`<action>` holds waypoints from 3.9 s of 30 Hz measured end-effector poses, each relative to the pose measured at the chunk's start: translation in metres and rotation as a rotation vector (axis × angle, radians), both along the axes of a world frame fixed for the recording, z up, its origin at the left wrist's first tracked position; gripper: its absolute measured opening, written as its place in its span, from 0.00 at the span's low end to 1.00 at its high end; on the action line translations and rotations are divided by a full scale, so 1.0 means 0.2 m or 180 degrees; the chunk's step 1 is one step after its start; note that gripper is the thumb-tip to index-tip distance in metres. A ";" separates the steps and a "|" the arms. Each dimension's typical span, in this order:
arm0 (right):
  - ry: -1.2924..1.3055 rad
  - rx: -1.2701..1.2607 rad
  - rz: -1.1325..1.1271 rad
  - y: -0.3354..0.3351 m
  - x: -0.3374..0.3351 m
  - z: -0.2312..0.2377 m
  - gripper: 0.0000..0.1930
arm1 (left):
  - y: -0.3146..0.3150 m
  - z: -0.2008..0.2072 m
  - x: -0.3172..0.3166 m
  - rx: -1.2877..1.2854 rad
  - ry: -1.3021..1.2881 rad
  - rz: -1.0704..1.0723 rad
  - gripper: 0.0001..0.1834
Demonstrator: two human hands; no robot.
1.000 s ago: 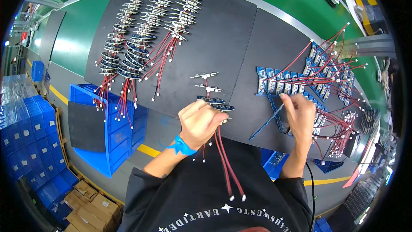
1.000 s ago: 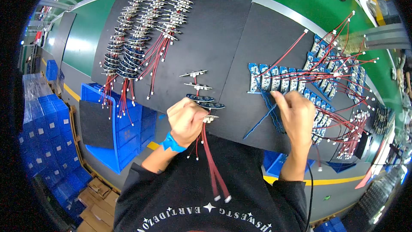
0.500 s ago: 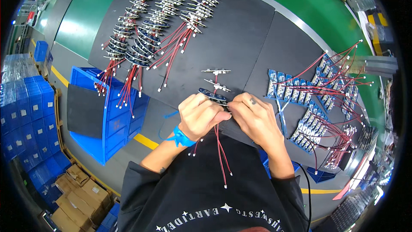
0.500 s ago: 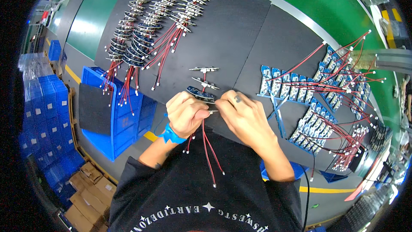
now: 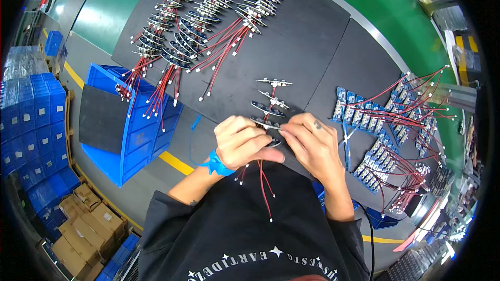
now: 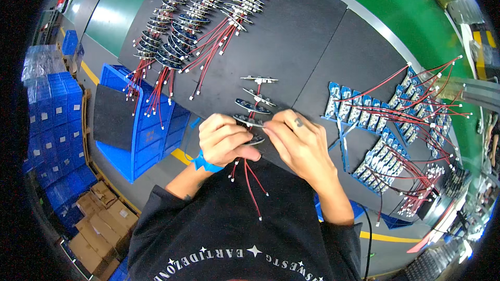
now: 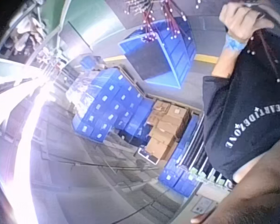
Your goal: The person assembles small electronic circuit board components by hand, connecting wires and arranging them in a grid on a workbench.
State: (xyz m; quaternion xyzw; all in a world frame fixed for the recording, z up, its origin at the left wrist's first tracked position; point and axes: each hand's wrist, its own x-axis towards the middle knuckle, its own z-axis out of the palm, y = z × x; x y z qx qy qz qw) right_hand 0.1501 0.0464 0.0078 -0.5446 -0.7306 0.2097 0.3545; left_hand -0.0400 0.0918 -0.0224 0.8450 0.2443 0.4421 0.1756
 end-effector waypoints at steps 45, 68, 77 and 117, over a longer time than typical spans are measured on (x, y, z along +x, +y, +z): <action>-0.0376 0.0245 -0.0131 0.21 -0.07 0.09 0.12 | -0.19 0.07 0.01 -0.1226 0.0801 0.1640 0.13; 0.0245 0.0476 -0.0014 0.65 -0.16 0.04 0.10 | 0.30 0.06 -0.07 -0.0225 0.0542 0.2059 0.07; 0.0301 -0.0205 -0.1188 0.13 0.04 0.11 0.05 | 0.37 0.03 -0.08 -0.0119 0.1086 0.2252 0.08; 0.1556 0.0331 -0.0783 -0.15 0.17 0.07 0.19 | 0.16 0.27 0.07 -0.6123 -0.1285 -0.1450 0.33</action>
